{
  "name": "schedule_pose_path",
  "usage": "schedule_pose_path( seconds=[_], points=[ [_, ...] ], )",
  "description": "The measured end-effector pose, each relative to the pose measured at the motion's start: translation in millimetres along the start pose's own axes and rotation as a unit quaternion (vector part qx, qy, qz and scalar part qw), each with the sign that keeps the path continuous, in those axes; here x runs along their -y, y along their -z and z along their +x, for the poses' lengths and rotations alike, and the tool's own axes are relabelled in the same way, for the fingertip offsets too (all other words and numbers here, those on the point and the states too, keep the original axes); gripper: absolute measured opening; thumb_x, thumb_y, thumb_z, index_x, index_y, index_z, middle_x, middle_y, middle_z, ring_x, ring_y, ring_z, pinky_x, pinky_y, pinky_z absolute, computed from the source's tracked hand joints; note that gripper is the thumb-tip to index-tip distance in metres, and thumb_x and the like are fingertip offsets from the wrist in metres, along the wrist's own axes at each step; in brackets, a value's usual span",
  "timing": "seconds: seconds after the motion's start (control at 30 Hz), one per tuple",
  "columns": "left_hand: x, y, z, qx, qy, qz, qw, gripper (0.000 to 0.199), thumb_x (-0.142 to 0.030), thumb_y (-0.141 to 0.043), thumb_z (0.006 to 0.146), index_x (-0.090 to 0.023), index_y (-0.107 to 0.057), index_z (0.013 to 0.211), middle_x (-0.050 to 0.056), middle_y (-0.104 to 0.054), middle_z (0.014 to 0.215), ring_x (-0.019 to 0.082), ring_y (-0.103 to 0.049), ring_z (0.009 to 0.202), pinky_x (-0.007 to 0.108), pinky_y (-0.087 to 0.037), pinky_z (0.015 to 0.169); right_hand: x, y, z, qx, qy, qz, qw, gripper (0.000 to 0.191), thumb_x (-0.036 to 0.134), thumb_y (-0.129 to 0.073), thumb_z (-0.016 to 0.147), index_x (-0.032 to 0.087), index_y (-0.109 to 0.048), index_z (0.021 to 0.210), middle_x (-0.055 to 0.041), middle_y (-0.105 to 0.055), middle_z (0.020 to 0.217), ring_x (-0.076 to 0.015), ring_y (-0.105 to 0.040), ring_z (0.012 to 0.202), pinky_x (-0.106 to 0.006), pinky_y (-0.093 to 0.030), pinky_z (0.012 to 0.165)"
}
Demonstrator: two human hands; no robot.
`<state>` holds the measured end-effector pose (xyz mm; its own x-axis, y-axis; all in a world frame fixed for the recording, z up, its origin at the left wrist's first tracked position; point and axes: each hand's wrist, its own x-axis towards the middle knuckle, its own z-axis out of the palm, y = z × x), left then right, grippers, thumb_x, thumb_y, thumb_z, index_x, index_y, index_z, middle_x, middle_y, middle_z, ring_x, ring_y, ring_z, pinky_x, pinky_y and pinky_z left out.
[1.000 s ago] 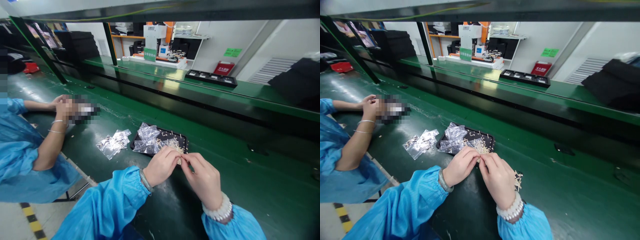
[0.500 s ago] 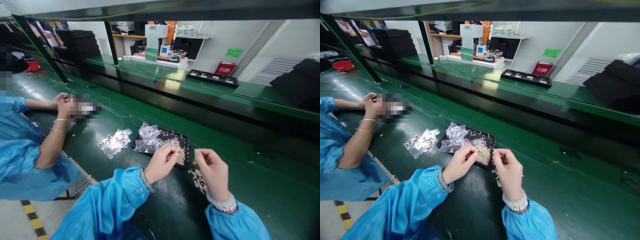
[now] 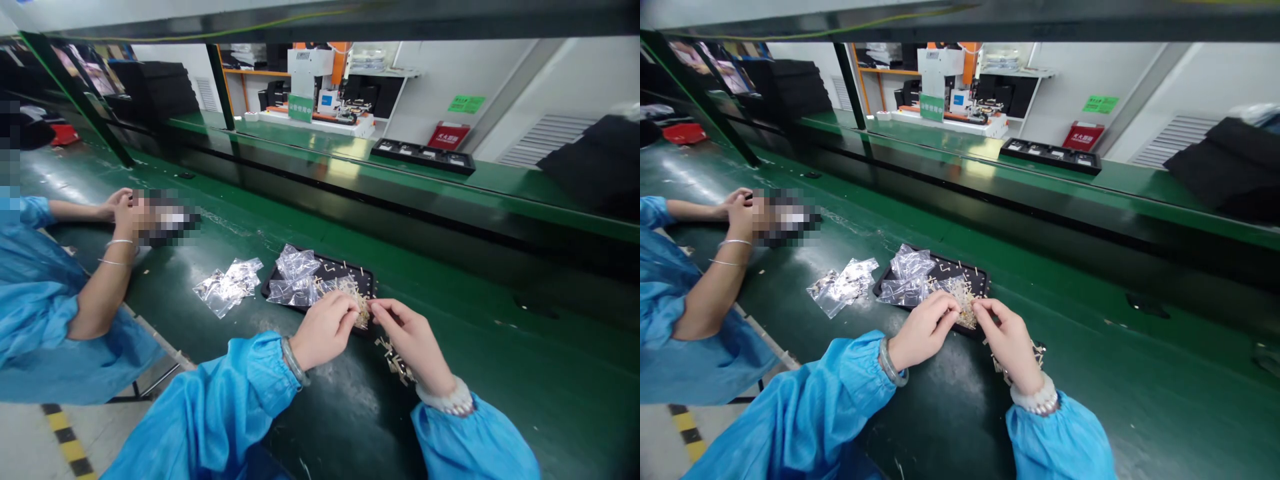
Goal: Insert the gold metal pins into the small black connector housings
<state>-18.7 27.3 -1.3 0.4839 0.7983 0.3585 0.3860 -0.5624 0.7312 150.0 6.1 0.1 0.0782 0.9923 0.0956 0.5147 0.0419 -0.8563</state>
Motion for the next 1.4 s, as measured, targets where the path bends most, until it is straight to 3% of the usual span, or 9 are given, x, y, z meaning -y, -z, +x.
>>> schedule_pose_path(
  seconds=[0.17,0.33,0.43,0.53,0.67,0.87,1.4],
  points=[
    [-0.8,-1.2,-1.2,0.031,-0.028,0.028,0.999,0.015,-0.018,-0.038,0.089,-0.018,-0.053,0.085,0.004,-0.057,0.090,0.017,-0.051,0.088,0.030,-0.041,0.082,6.2,6.1,-10.4,0.084,-0.030,0.096,0.991,0.029,0.043,-0.055,0.081,0.018,-0.065,0.088,-0.0022,-0.064,0.074,-0.0159,-0.058,0.067,-0.025,-0.047,0.058],
    [-3.5,-3.4,-4.6,0.064,-0.045,0.061,0.995,0.012,-0.019,-0.042,0.087,-0.018,-0.054,0.086,0.004,-0.059,0.090,0.017,-0.053,0.086,0.031,-0.041,0.080,-3.4,7.1,-26.0,0.096,-0.033,0.110,0.989,0.022,0.040,-0.058,0.079,0.019,-0.064,0.083,-0.0023,-0.065,0.081,-0.0163,-0.059,0.073,-0.026,-0.048,0.065],
    [-4.1,-5.1,-5.3,0.087,-0.050,0.068,0.993,0.012,-0.021,-0.044,0.087,-0.018,-0.055,0.084,0.002,-0.060,0.088,0.017,-0.053,0.086,0.031,-0.040,0.080,-8.8,9.8,-33.9,0.079,0.013,0.051,0.995,0.020,0.037,-0.055,0.082,0.019,-0.062,0.076,-0.0017,-0.062,0.076,-0.0146,-0.058,0.066,-0.025,-0.047,0.059],
    [-3.0,-5.0,-4.0,0.069,-0.018,0.047,0.996,0.014,-0.023,-0.043,0.089,-0.018,-0.055,0.085,0.002,-0.060,0.087,0.016,-0.054,0.085,0.029,-0.041,0.079,-20.6,13.1,-36.7,0.024,0.097,-0.053,0.994,0.017,0.032,-0.053,0.084,0.020,-0.061,0.076,-0.0032,-0.061,0.077,-0.0154,-0.058,0.067,-0.027,-0.047,0.060],
    [-0.8,-2.7,-2.2,0.025,0.022,0.020,0.999,0.016,-0.025,-0.042,0.090,-0.018,-0.056,0.085,0.002,-0.058,0.085,0.015,-0.054,0.083,0.027,-0.042,0.077,-42.6,11.9,-33.3,-0.077,0.186,-0.218,0.955,0.013,0.029,-0.052,0.085,0.020,-0.062,0.085,-0.0055,-0.062,0.084,-0.0194,-0.058,0.081,-0.033,-0.046,0.074],
    [-0.1,-2.7,-2.6,0.010,0.030,0.030,0.999,0.016,-0.025,-0.042,0.090,-0.017,-0.056,0.086,0.002,-0.057,0.087,0.015,-0.054,0.084,0.027,-0.042,0.078,-48.9,4.8,-30.7,-0.067,0.237,-0.302,0.921,0.017,0.027,-0.048,0.088,0.018,-0.063,0.089,-0.0059,-0.062,0.084,-0.0187,-0.057,0.079,-0.031,-0.046,0.071],
    [-0.3,-4.1,-2.6,0.014,0.028,0.044,0.999,0.015,-0.025,-0.043,0.089,-0.018,-0.056,0.086,0.002,-0.058,0.087,0.014,-0.054,0.083,0.027,-0.042,0.078,-54.3,3.1,-27.9,-0.036,0.268,-0.381,0.884,0.019,0.022,-0.044,0.090,0.016,-0.062,0.091,-0.0075,-0.062,0.086,-0.0194,-0.054,0.080,-0.030,-0.039,0.068]
  ],
)
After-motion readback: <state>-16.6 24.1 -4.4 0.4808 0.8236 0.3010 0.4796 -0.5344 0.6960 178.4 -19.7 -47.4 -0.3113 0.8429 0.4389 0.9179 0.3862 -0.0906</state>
